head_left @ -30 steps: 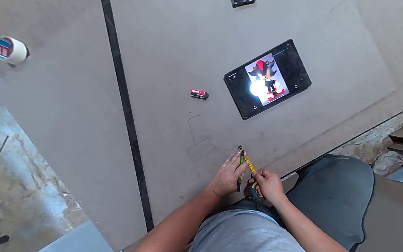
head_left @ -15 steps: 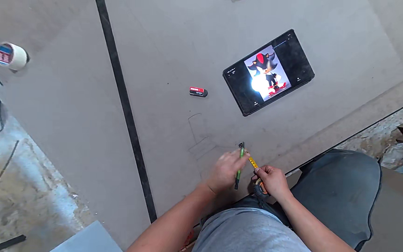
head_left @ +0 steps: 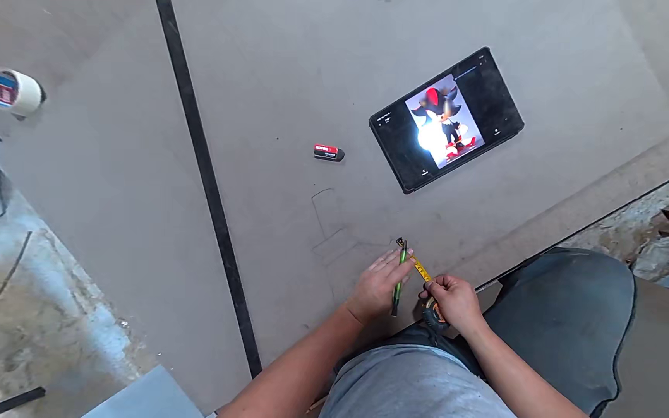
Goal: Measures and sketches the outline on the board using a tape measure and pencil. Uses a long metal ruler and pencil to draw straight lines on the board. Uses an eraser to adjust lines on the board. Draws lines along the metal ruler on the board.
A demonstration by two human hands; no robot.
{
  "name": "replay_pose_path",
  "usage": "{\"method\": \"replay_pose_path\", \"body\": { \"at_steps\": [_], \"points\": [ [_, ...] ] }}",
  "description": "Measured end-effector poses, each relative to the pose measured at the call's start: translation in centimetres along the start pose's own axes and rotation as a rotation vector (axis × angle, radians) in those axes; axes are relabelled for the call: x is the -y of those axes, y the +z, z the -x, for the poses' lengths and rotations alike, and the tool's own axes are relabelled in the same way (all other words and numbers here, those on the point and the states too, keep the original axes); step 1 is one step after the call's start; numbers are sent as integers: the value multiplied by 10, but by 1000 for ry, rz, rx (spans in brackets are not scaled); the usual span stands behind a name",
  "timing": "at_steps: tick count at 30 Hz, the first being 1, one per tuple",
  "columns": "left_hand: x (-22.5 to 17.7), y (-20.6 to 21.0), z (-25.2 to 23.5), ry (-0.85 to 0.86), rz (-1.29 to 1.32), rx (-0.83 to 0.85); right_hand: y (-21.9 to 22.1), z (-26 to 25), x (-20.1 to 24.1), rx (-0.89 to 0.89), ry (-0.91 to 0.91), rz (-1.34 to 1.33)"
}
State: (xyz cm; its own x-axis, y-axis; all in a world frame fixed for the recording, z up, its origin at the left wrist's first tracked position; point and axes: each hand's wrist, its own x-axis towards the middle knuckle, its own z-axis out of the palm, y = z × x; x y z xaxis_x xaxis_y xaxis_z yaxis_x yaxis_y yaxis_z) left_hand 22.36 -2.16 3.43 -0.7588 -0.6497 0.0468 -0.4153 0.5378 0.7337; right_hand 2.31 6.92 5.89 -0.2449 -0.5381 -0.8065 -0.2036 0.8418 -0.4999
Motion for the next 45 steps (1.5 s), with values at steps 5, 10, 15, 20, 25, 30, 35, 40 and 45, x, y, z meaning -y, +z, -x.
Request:
{"method": "replay_pose_path", "body": {
  "at_steps": [5, 10, 15, 20, 25, 30, 35, 40, 45],
  "points": [
    [-8, -39, -10, -311, 265, -240, 1, 1, -3, -14, -12, -36],
    [0, -45, -32, -594, 356, -387, 2, 1, -2, -21, -1, -25],
    [4, -35, -45, -615, 410, -273, 2, 2, -2, -30, -5, -22],
    [3, -24, -48, -576, 324, -241, 2, 1, -1, -26, 12, -39],
    [0, -21, -54, -561, 188, -183, 3, 0, -2, -26, 11, -36],
    [-2, -22, -67, -589, 141, -110, 3, 0, -3, -26, -13, -34],
    [-5, -27, -78, -642, 107, -20, 2, 0, -4, -17, -12, -55],
    [-7, -28, -86, -662, 47, 1, -6, -4, -4, -13, 4, -46],
    [-10, -21, -101, -661, 38, 15, -18, -11, -5, -40, 8, -59]
  ]
}}
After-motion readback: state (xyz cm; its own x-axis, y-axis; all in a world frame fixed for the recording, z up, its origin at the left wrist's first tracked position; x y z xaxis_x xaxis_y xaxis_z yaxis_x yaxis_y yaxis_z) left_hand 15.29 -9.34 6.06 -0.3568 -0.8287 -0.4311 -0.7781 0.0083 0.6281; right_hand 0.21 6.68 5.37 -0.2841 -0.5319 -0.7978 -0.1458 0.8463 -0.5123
